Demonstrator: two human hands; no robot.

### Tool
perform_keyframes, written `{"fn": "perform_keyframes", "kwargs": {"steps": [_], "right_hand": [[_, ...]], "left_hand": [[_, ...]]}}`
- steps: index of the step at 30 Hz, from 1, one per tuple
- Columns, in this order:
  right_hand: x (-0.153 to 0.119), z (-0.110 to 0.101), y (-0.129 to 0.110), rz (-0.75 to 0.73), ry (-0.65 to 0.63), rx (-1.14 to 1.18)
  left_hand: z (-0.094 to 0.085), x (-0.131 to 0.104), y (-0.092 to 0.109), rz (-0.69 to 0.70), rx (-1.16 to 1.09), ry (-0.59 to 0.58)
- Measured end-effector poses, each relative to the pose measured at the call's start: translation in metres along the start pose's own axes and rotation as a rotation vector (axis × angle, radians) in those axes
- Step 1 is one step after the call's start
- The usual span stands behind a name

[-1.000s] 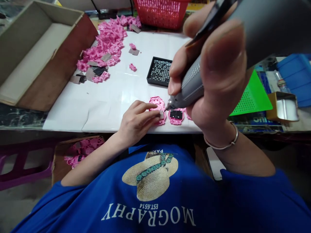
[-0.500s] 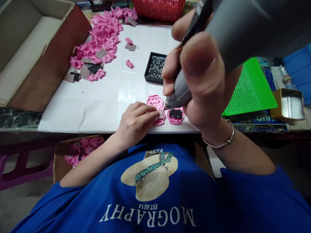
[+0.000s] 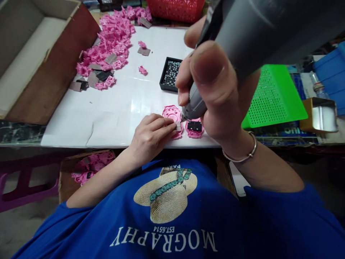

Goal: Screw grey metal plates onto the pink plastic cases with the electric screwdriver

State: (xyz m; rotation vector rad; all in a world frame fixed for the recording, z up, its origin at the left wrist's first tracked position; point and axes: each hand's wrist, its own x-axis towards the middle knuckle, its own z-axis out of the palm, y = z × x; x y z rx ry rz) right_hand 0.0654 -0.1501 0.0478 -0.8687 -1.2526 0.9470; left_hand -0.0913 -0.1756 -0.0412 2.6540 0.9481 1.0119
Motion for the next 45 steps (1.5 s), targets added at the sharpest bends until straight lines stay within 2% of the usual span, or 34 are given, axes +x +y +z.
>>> {"fn": "perform_keyframes", "kwargs": {"steps": [3,5,11,17,22,30,34,36,38,43,45], "right_hand": [[0.006,0.011,0.004,-0.304,0.161,-0.004],[0.008,0.015,0.007,-0.345,0.176,-0.02],[0.008,0.011,0.009,-0.297,0.158,-0.066],[0.007,0.009,0.014,-0.276,0.085,0.054],[0.005,0.006,0.009,-0.142,0.048,-0.052],[0.005,0.003,0.015,-0.072,0.03,0.077],[0.007,0.003,0.02,-0.158,-0.006,0.148],[0.008,0.002,0.023,-0.181,-0.056,0.113],[0.008,0.0,0.024,-0.142,-0.079,0.036],[0.01,-0.003,0.019,-0.006,-0.042,-0.006],[0.012,-0.006,0.014,-0.019,-0.048,0.023]], "left_hand": [[0.0,-0.001,0.0,0.012,0.007,-0.016],[0.0,-0.001,0.0,0.007,0.009,-0.033],[0.0,-0.001,0.0,-0.006,-0.003,-0.045],[0.0,0.0,0.0,0.009,0.01,-0.027],[0.001,0.0,0.0,0.003,0.024,-0.041],[0.006,-0.002,0.0,0.0,-0.061,0.045],[0.006,-0.002,0.0,0.012,-0.089,0.069],[0.006,-0.002,0.0,0.018,-0.103,0.072],[0.006,-0.001,0.0,0.014,-0.107,0.062],[0.006,-0.002,-0.001,-0.007,-0.098,0.029],[0.007,-0.003,-0.002,-0.008,-0.093,0.038]]}}
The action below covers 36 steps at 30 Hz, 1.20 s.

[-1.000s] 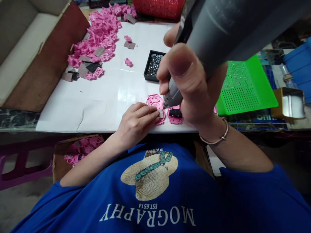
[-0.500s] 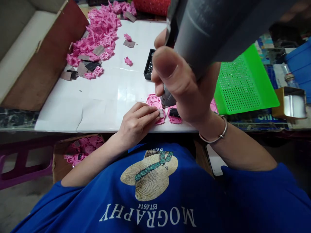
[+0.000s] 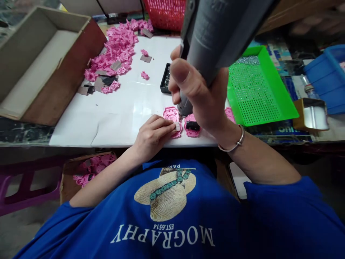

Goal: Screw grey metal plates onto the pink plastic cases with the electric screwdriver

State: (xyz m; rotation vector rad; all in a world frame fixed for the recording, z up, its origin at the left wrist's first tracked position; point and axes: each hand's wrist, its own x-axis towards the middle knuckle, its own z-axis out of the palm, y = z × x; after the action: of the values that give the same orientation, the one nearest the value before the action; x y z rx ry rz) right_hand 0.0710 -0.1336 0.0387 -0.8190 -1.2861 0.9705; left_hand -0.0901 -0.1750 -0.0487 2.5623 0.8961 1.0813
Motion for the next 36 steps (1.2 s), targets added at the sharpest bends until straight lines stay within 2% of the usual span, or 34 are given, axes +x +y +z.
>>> {"fn": "perform_keyframes", "kwargs": {"steps": [3,5,8,13,15,18,24,36], "right_hand": [[0.005,-0.015,-0.013,-0.14,0.046,0.026],[0.011,-0.034,-0.024,-0.22,0.077,-0.026],[0.019,-0.074,-0.037,-0.306,0.151,-0.136],[0.026,-0.151,-0.041,-0.369,0.4,-0.311],[0.026,-0.175,-0.038,-0.376,0.468,-0.345],[0.026,-0.199,-0.033,-0.361,0.532,-0.404],[0.029,-0.217,-0.024,-0.334,0.612,-0.447],[0.026,-0.223,-0.02,-0.299,0.665,-0.494]], "left_hand": [[-0.001,-0.001,-0.002,0.009,-0.005,0.017],[-0.003,0.001,-0.003,0.01,-0.015,0.006],[-0.004,0.005,-0.006,0.015,-0.013,-0.012],[-0.004,0.009,-0.01,0.039,0.012,-0.01],[-0.005,0.009,-0.01,0.041,0.044,-0.011],[-0.005,0.008,-0.01,0.049,0.085,-0.011],[-0.005,0.008,-0.01,0.032,0.066,-0.018],[-0.006,0.009,-0.009,0.054,0.07,-0.022]]}}
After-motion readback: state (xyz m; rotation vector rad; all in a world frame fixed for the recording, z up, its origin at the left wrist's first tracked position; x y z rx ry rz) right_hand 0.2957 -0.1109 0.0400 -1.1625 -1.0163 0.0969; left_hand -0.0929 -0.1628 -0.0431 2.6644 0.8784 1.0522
